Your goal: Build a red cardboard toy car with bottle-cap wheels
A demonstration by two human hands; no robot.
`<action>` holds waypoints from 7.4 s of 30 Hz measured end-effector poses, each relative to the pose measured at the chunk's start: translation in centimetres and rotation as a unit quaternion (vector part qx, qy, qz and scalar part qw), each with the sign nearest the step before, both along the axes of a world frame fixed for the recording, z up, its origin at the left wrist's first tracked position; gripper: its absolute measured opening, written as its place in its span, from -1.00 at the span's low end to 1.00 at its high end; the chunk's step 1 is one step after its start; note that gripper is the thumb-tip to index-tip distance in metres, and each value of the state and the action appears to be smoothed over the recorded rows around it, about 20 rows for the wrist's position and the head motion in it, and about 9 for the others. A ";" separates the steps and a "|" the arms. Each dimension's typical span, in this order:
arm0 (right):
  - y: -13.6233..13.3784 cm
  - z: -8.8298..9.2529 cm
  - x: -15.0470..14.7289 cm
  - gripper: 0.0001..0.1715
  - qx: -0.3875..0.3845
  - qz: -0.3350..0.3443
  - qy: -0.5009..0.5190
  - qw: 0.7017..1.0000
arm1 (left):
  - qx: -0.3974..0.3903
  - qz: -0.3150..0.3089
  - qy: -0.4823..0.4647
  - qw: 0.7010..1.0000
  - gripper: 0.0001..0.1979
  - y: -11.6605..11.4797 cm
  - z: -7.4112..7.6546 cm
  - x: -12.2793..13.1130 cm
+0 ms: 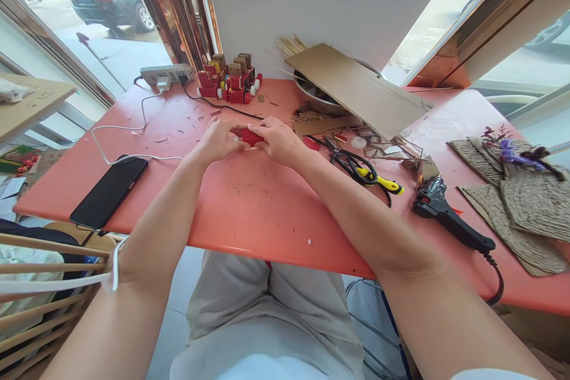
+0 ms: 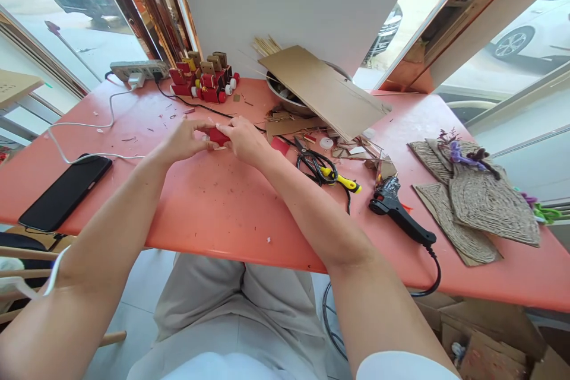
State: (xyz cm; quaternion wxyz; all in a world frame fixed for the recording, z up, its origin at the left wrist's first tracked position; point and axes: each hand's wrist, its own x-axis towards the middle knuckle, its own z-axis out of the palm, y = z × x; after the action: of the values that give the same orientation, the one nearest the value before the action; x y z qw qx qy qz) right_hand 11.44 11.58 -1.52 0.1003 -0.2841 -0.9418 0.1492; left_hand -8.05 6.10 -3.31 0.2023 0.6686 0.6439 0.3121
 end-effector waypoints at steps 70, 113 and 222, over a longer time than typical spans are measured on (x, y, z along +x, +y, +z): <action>0.2 1.4 1.9 -0.31 0.003 -0.028 -0.098 0.995 | 0.021 -0.007 0.023 1.000 -0.42 0.0 -0.7 -0.3; -0.7 3.5 9.8 -0.78 0.047 -0.134 -0.185 0.972 | 0.158 0.126 0.036 0.979 -0.68 -0.7 1.2 0.4; -4.3 3.6 16.2 -0.62 0.023 -0.232 -0.095 0.968 | 0.084 0.006 -0.439 0.895 -0.56 -2.4 2.7 5.1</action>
State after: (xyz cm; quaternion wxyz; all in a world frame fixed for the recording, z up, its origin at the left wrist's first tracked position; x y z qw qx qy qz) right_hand 27.62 7.31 2.10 0.0488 -0.5049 -0.8587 0.0724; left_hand -2.94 3.68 -0.60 0.4059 0.4742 0.4649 0.6279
